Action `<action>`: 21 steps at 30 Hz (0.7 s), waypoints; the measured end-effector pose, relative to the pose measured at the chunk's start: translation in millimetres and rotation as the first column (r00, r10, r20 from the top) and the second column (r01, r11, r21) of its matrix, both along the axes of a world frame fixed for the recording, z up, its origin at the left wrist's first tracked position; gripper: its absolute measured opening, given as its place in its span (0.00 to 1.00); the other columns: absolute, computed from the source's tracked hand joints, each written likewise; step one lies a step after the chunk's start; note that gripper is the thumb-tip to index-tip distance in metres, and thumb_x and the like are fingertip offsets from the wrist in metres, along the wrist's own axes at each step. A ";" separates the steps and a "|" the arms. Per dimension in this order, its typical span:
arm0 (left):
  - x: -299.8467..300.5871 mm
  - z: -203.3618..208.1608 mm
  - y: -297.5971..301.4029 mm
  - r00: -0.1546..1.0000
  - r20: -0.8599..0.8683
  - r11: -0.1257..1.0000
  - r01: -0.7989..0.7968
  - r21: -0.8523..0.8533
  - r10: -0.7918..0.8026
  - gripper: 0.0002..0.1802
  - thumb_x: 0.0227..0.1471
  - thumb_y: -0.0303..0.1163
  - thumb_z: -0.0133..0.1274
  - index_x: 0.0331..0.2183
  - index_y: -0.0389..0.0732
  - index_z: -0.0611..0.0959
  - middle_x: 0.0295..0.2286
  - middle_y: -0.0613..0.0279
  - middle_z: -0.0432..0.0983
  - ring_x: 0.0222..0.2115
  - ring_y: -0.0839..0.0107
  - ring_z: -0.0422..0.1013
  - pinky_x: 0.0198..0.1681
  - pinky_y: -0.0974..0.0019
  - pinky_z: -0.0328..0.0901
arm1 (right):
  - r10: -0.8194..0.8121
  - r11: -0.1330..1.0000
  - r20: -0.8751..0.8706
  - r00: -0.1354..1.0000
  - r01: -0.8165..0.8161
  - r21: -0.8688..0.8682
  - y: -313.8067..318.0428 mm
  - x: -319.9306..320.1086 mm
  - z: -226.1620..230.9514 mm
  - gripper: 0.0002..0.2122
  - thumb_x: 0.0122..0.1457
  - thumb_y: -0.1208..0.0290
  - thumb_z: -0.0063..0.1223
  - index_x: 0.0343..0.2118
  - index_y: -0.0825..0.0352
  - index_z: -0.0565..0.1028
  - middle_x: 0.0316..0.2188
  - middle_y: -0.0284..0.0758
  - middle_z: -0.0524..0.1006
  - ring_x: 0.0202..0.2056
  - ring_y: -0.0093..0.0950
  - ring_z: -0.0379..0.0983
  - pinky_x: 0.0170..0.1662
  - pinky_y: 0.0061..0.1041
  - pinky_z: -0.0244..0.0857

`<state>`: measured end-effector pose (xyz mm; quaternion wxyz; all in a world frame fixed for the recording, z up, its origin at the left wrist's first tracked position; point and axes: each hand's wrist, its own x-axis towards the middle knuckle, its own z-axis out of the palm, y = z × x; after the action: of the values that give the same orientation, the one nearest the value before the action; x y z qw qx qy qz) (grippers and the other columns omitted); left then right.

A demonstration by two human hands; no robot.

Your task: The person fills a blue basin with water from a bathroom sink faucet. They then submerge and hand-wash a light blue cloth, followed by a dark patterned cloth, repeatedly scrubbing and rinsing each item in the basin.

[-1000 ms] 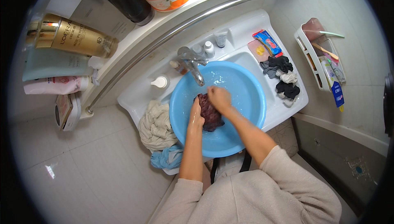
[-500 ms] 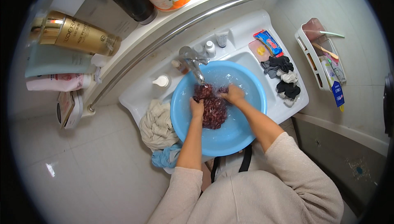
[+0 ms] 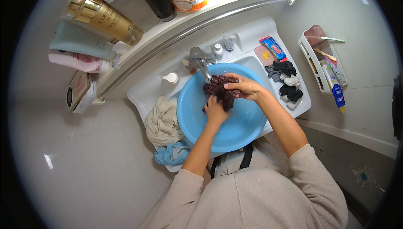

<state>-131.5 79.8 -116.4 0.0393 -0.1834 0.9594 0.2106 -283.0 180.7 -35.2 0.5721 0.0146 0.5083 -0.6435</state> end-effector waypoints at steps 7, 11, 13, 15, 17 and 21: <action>19.3 -4.0 -61.9 0.960 -0.009 0.863 -0.246 0.441 0.279 0.11 0.40 0.26 0.52 0.32 0.38 0.78 0.34 0.57 0.72 0.33 0.65 0.68 0.38 0.66 0.63 | 0.395 0.874 -0.656 0.643 -0.043 0.484 49.6 -21.6 -59.8 0.15 0.45 0.74 0.57 0.40 0.63 0.74 0.38 0.42 0.72 0.31 0.34 0.73 0.36 0.27 0.67; 24.4 2.7 -74.8 0.830 -0.023 0.421 -0.259 0.869 0.558 0.06 0.41 0.23 0.49 0.28 0.37 0.77 0.26 0.58 0.74 0.26 0.73 0.70 0.31 0.70 0.63 | 0.375 0.870 -0.908 0.188 0.268 0.415 33.9 6.4 -42.4 0.09 0.47 0.74 0.55 0.33 0.66 0.77 0.29 0.44 0.75 0.34 0.42 0.72 0.39 0.32 0.66; 20.1 17.1 -79.9 0.910 -0.171 0.735 -0.183 0.653 0.378 0.08 0.40 0.26 0.51 0.29 0.36 0.76 0.23 0.55 0.75 0.25 0.68 0.72 0.28 0.66 0.63 | 0.244 0.918 -0.894 0.375 0.208 0.338 20.5 7.4 -35.2 0.08 0.48 0.73 0.55 0.33 0.65 0.77 0.28 0.46 0.74 0.37 0.42 0.71 0.41 0.32 0.65; 15.1 48.3 -72.0 0.948 -0.172 0.903 -0.183 0.388 0.266 0.08 0.39 0.27 0.53 0.27 0.36 0.75 0.23 0.52 0.75 0.24 0.59 0.72 0.27 0.62 0.63 | 0.190 0.932 -0.805 0.563 0.153 0.327 13.5 8.5 -28.7 0.07 0.49 0.70 0.54 0.29 0.68 0.77 0.28 0.49 0.70 0.39 0.44 0.68 0.42 0.34 0.63; 17.0 58.2 -72.7 0.976 -0.103 0.971 -0.175 0.166 0.194 0.09 0.38 0.29 0.54 0.25 0.36 0.74 0.23 0.49 0.74 0.25 0.49 0.69 0.27 0.55 0.63 | 0.375 0.916 -0.885 0.277 0.039 0.400 10.2 21.2 -32.9 0.08 0.50 0.69 0.54 0.28 0.69 0.75 0.29 0.48 0.71 0.38 0.44 0.68 0.41 0.34 0.64; 30.0 46.0 -80.0 0.988 -0.152 0.999 -0.015 -0.051 0.007 0.11 0.39 0.28 0.54 0.29 0.37 0.73 0.27 0.51 0.72 0.27 0.50 0.69 0.28 0.54 0.64 | 0.522 0.846 -0.843 -0.131 0.204 0.492 20.6 34.7 -71.2 0.08 0.47 0.73 0.52 0.31 0.67 0.72 0.33 0.46 0.68 0.35 0.44 0.67 0.38 0.37 0.63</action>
<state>-101.5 -0.1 -70.3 -0.0397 -0.1731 0.9637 0.1993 -248.2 201.3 -106.3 0.0536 -0.3935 0.8944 -0.2057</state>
